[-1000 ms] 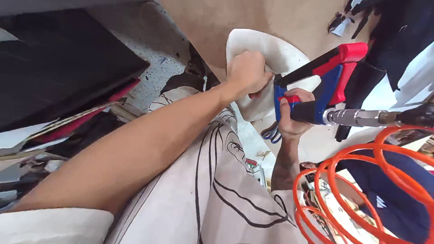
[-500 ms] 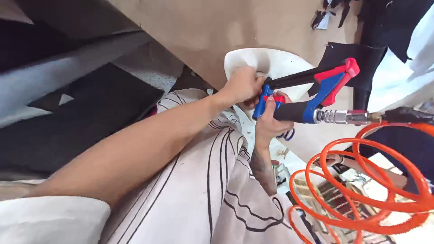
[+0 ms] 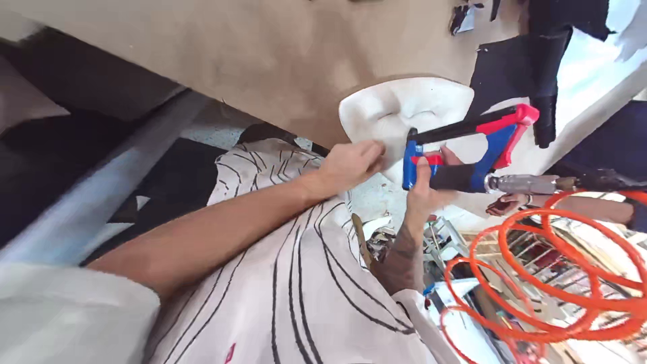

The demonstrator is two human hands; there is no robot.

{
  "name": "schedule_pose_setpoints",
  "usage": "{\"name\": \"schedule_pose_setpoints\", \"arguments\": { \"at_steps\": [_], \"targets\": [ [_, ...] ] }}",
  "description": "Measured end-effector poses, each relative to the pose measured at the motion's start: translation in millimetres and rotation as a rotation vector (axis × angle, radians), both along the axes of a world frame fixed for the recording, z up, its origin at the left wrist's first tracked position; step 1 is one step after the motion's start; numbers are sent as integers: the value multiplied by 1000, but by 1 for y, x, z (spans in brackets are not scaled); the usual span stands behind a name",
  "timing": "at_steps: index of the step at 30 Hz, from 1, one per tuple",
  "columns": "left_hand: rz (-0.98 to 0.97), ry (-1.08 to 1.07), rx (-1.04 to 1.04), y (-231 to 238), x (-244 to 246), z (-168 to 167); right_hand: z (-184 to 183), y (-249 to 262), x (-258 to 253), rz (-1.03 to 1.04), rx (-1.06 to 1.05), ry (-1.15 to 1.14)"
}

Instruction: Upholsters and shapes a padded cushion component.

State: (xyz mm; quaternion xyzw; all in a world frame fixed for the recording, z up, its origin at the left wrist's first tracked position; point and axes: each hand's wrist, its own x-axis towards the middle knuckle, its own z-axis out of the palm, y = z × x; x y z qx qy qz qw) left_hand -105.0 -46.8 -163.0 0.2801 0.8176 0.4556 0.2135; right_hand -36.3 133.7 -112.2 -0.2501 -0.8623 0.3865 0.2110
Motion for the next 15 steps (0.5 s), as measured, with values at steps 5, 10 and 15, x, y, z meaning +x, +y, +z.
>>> {"name": "schedule_pose_setpoints", "arguments": {
  "at_steps": [5, 10, 15],
  "targets": [
    [-220, 244, -211, 31, -1, -7, 3, 49, 6, -330, 35, 134],
    [-49, 369, -299, 56, 9, -28, -10, 101, -1, -694, -633, 224],
    [27, 471, -349, 62, 9, -37, -29, 154, 28, -757, -706, -53]
  ]
}}
